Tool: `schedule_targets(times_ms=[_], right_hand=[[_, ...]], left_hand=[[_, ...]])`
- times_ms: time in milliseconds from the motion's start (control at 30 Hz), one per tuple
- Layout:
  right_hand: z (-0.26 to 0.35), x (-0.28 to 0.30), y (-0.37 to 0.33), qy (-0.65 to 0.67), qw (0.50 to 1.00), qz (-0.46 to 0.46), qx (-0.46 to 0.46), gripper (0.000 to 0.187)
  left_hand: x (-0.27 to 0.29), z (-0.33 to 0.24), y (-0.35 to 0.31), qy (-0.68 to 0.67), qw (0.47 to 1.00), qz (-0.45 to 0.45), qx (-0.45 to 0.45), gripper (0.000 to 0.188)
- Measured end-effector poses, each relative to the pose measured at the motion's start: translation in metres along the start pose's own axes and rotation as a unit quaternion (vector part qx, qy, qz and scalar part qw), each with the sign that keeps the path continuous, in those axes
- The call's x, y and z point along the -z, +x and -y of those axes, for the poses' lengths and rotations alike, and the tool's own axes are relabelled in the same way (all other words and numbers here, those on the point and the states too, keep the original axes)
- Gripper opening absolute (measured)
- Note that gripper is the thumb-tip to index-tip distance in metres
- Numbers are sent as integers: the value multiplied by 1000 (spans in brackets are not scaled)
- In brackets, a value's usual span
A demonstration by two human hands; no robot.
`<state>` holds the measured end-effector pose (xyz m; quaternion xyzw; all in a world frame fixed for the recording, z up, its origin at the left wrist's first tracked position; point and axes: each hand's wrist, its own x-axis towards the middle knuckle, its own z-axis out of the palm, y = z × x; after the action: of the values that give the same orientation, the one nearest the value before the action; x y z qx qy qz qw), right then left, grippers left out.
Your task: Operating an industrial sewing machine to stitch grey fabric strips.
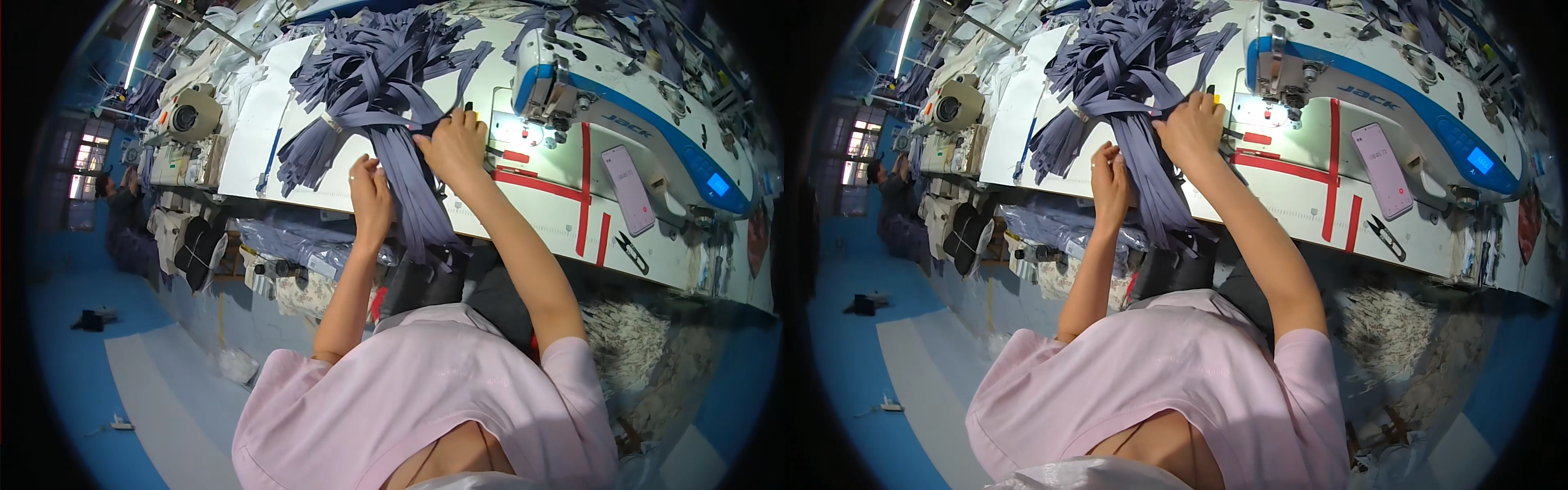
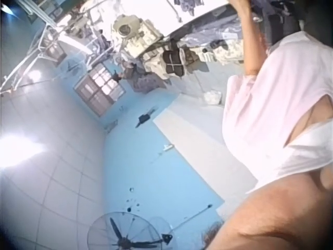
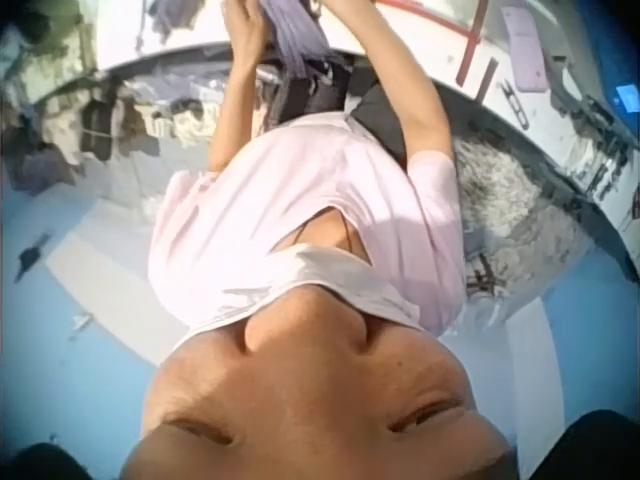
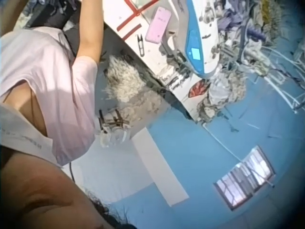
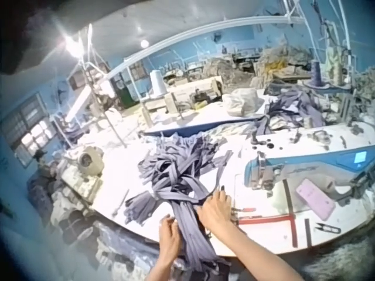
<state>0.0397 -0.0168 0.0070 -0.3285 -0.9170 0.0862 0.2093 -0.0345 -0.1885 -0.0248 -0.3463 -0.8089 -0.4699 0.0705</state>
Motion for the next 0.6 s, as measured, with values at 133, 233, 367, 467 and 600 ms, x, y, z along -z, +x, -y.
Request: schedule_targets(times_ms=[133, 233, 367, 467, 600], right_hand=[[17, -32, 35, -40, 999, -19, -31, 41], [16, -36, 43, -49, 997, -59, -31, 23], [-1, -16, 25, -41, 999, -23, 26, 18], [-17, 3, 6, -85, 996, 24, 30, 18], [-45, 20, -8, -126, 989, 13, 77, 22]], left_hand=[[0, 27, 35, -55, 996, 42, 47, 28], [-3, 29, 44, 45, 996, 23, -73, 39], [-2, 37, 53, 100, 987, 0, -126, 45], [-4, 32, 49, 96, 993, 10, -70, 49], [-3, -7, 20, -118, 987, 33, 104, 57]])
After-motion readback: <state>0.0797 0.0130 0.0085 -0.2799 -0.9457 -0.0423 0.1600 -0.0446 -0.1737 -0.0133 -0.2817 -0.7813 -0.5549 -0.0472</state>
